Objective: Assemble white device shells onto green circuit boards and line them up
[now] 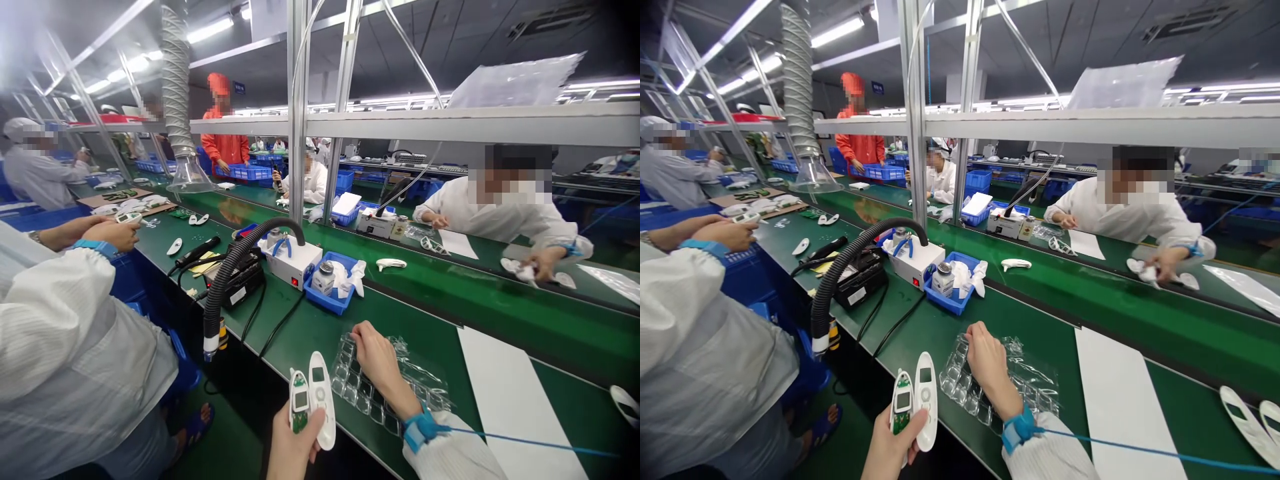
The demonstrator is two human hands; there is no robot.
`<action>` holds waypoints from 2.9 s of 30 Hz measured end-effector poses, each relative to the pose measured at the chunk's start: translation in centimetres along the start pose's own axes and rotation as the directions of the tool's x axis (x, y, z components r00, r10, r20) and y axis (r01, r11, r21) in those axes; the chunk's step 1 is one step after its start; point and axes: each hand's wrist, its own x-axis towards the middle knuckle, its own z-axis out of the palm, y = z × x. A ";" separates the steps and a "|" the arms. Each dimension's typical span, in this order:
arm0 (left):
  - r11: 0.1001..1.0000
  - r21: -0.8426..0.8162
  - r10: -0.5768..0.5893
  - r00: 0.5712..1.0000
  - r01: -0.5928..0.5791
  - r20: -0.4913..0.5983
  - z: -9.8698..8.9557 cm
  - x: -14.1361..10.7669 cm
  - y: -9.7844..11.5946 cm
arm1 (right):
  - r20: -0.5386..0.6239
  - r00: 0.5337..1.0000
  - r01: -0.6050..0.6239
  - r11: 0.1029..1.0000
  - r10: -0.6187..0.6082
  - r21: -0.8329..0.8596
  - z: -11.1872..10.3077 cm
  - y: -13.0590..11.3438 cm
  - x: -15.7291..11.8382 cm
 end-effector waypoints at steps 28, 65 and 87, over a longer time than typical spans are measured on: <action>0.996 0.088 0.010 0.996 -0.018 0.083 0.9 -0.8 1.4 | 0.295 0.941 -0.033 0.823 -0.165 0.567 -3.0 -4.5 -4.0; 0.821 -0.546 -0.165 0.848 -0.165 -0.504 -15.8 3.3 -1.5 | 0.712 0.670 -0.706 0.115 -0.209 0.699 15.7 -22.0 -4.9; 0.815 -0.535 -0.153 0.808 -0.222 -0.569 -16.1 5.8 -1.6 | 0.700 0.690 -0.689 0.130 -0.183 0.713 17.1 -24.0 -4.9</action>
